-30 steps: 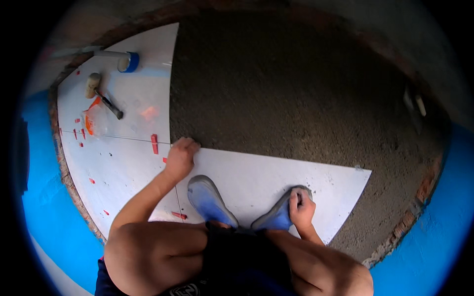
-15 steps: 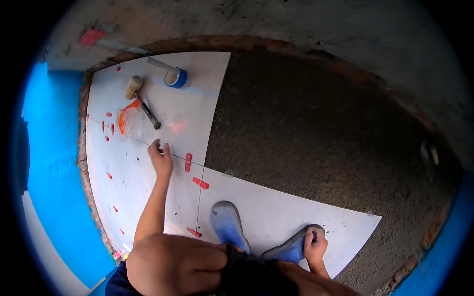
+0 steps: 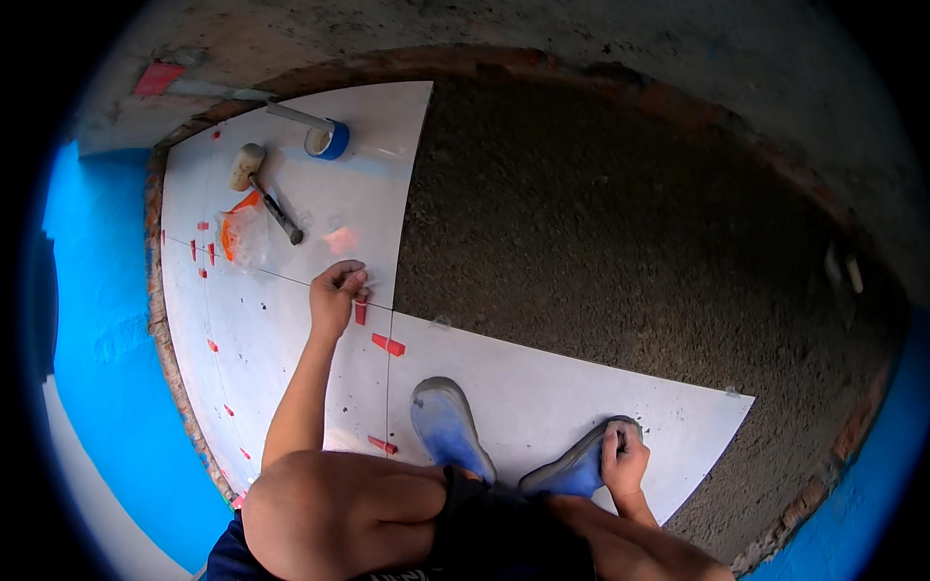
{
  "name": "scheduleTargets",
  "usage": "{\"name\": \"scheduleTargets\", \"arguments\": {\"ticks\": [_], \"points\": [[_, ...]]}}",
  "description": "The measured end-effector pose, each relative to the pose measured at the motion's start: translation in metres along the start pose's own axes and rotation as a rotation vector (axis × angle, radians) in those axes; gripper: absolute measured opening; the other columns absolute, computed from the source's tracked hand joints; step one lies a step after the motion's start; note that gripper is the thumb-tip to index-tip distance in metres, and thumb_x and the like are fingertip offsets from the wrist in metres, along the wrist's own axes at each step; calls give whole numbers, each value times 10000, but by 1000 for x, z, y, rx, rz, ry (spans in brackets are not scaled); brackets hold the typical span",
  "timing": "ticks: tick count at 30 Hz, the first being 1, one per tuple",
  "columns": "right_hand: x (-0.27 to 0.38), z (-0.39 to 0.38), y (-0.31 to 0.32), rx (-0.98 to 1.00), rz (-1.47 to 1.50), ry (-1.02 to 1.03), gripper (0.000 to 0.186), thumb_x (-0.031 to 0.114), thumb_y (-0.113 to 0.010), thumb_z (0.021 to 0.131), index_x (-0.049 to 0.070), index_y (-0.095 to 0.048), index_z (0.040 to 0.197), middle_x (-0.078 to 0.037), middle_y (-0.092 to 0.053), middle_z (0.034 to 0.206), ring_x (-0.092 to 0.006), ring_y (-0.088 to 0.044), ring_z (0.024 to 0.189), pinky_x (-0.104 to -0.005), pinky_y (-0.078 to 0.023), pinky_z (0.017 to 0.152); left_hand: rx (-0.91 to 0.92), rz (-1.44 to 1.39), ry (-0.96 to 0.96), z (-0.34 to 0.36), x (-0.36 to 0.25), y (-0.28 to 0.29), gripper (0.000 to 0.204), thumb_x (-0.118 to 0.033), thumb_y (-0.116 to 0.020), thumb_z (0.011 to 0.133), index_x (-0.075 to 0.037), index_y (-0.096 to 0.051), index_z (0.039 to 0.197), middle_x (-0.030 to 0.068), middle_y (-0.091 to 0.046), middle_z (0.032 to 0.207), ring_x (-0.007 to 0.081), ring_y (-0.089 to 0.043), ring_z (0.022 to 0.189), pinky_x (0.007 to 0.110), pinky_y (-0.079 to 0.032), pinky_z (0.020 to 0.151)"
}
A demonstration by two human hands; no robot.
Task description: The person spreads mortar on a floor using a notched trowel and places a tile, then inserts spacers into the joints.
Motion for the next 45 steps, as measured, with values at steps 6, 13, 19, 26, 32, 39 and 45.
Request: {"name": "scheduleTargets", "arguments": {"ticks": [6, 13, 19, 26, 32, 39, 45], "points": [[-3, -1, -3, 19, 1, -50, 82, 108, -608, 964, 38, -648, 946, -64, -582, 691, -124, -538, 563, -277, -459, 561, 34, 285, -151, -4, -19, -25, 124, -46, -693, 915, 35, -708, 1009, 95, -714, 795, 133, -656, 640, 280, -531, 617], [-2, 1, -2, 16, 3, -37, 72, 93, -609, 957, 36, -649, 937, -51, -569, 675, -113, -523, 557, -275, -450, 553, 57, 405, -188, 5, -24, -31, 118, -49, -700, 902, 50, -695, 967, 89, -703, 738, 125, -658, 639, 281, -532, 615], [-4, 0, -3, 10, 4, -49, 67, 95, -614, 959, 40, -651, 944, -50, -565, 674, -118, -519, 558, -276, -451, 556, 19, 413, -192, 3, -20, -36, 119, -74, -717, 851, 21, -698, 921, 142, -707, 741, 228, -681, 658, 336, -525, 658], [-1, 2, -2, 12, 0, -11, 70, 103, -624, 960, 38, -652, 956, -60, -578, 700, -119, -533, 578, -275, -461, 571, -4, 471, -97, 9, -21, -48, 113, -82, -713, 850, 22, -688, 887, 141, -713, 753, 263, -692, 684, 351, -534, 673], [5, 4, 0, 31, -16, -49, 76, 106, -629, 961, 36, -657, 961, -56, -571, 685, -116, -526, 576, -273, -460, 571, 76, 356, -63, 9, -29, -44, 89, -52, -691, 860, 36, -684, 865, 110, -694, 698, 176, -665, 603, 310, -518, 606], [-1, 2, -1, 8, -5, -39, 83, 105, -632, 956, 32, -668, 971, -56, -563, 659, -110, -514, 556, -272, -452, 554, 41, 373, -104, 12, -41, -44, 78, -39, -675, 854, 38, -679, 857, 120, -697, 700, 185, -676, 609, 312, -522, 608], [7, 4, -1, 9, 10, -48, 86, 102, -626, 958, 29, -670, 955, -50, -560, 641, -105, -511, 549, -270, -452, 553, 5, 527, -194, 25, -35, -50, 115, -74, -705, 822, 30, -682, 865, 162, -714, 750, 288, -708, 706, 365, -544, 685]]}}
Point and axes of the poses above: each hand's wrist, its own z-axis towards the middle knuckle, its own y-axis out of the back of the hand, x = y × z, the point moved 2 cm from there along z, towards the middle knuckle
